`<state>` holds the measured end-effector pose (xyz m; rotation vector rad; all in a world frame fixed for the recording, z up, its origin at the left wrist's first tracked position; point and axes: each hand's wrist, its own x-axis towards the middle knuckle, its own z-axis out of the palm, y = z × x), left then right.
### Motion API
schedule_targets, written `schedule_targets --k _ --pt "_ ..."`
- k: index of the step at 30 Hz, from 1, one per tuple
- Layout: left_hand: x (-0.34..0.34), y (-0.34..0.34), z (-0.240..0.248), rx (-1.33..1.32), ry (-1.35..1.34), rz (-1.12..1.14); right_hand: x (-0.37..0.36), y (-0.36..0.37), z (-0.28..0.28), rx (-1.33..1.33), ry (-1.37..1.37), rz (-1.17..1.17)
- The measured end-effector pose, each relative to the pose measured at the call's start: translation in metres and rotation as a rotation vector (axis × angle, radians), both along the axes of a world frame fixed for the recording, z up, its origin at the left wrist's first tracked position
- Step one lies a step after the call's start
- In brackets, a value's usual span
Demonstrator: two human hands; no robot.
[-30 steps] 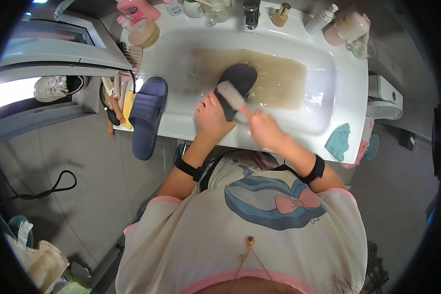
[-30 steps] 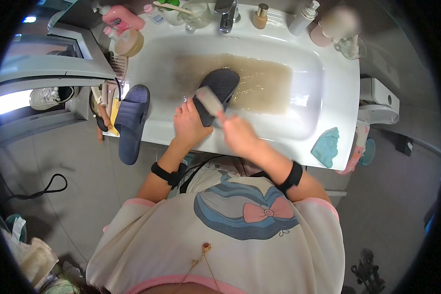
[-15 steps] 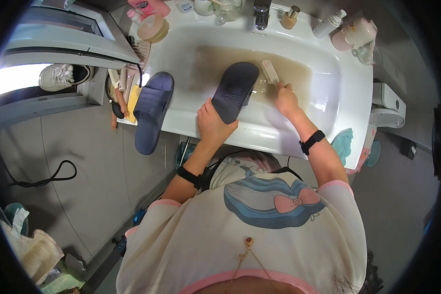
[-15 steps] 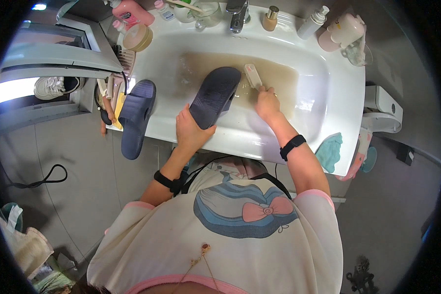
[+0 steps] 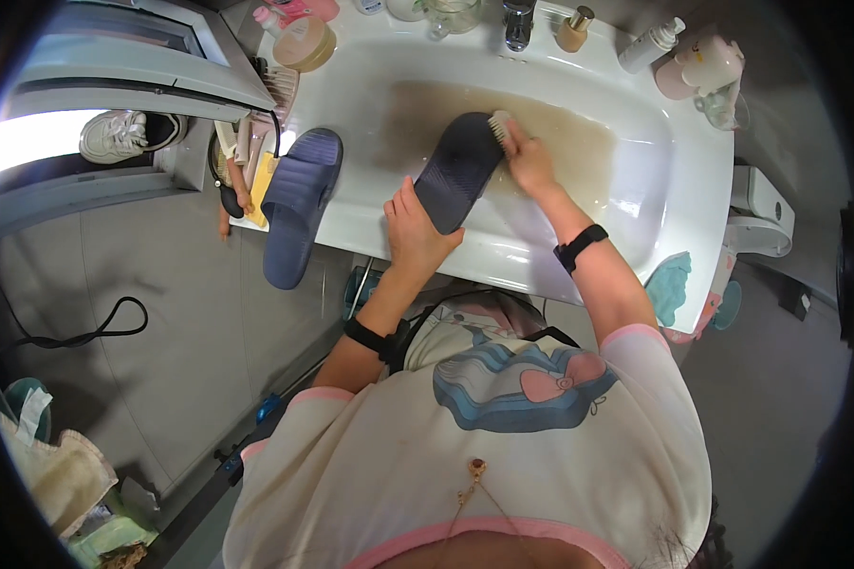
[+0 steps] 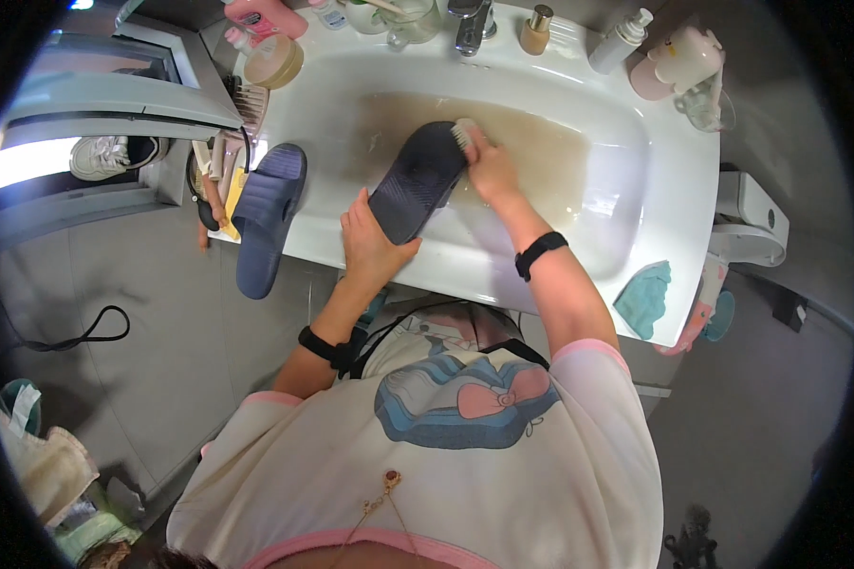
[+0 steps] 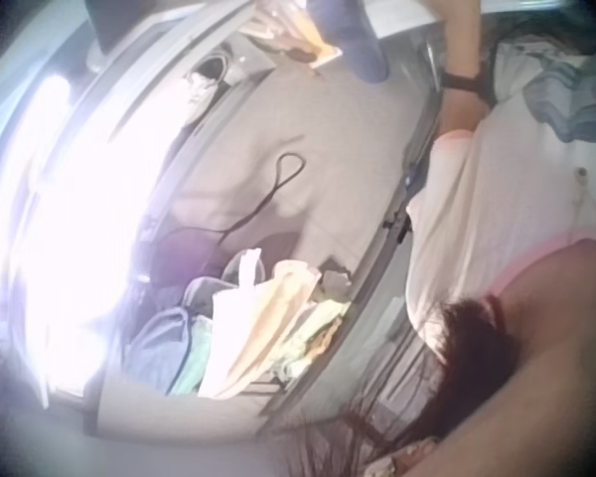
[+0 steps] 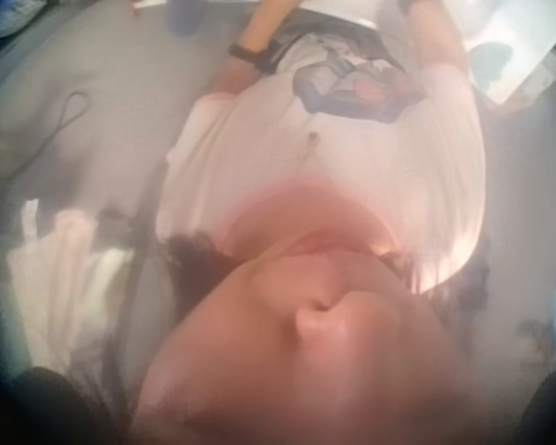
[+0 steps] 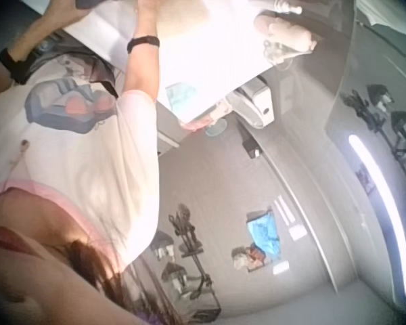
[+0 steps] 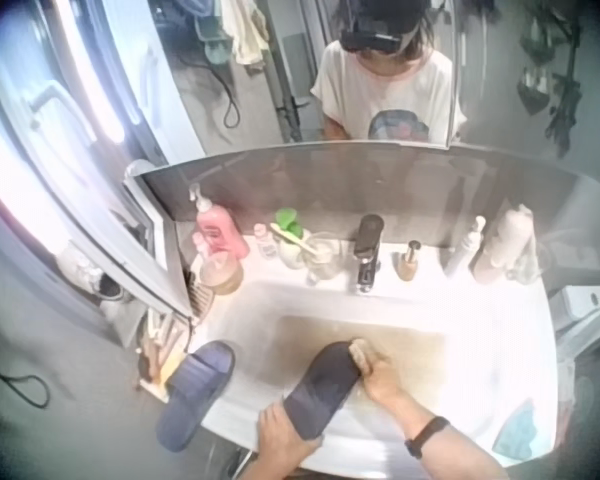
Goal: The person scrubs a white sneaker and two blue slides with a brush in a sink filled with soapy water. They rinse the brush and footwear under running water and place the cleaned items on the sink edge.
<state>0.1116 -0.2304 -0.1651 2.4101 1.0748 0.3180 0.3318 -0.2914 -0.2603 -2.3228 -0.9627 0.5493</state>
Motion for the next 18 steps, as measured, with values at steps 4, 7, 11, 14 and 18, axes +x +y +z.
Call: schedule_targets --k 4,7,11,14,18 --pt "0.006 0.0 0.002 0.026 -0.036 0.019 -0.047 -0.001 0.06 0.031 -0.008 0.32" --pt "0.002 0.003 -0.001 -0.082 -0.091 0.05 -0.104 -0.022 0.113 0.077 -0.025 0.49" --pt "0.003 -0.005 -0.001 -0.009 -0.166 0.092 -0.083 -0.014 0.092 0.0 -0.19 0.461" --pt "0.008 -0.006 -0.001 -0.057 -0.187 0.099 -0.041 0.002 0.058 -0.082 -0.187 0.277" --pt "0.007 -0.004 0.001 -0.038 -0.182 0.14 -0.058 0.003 0.078 -0.132 -0.11 0.295"
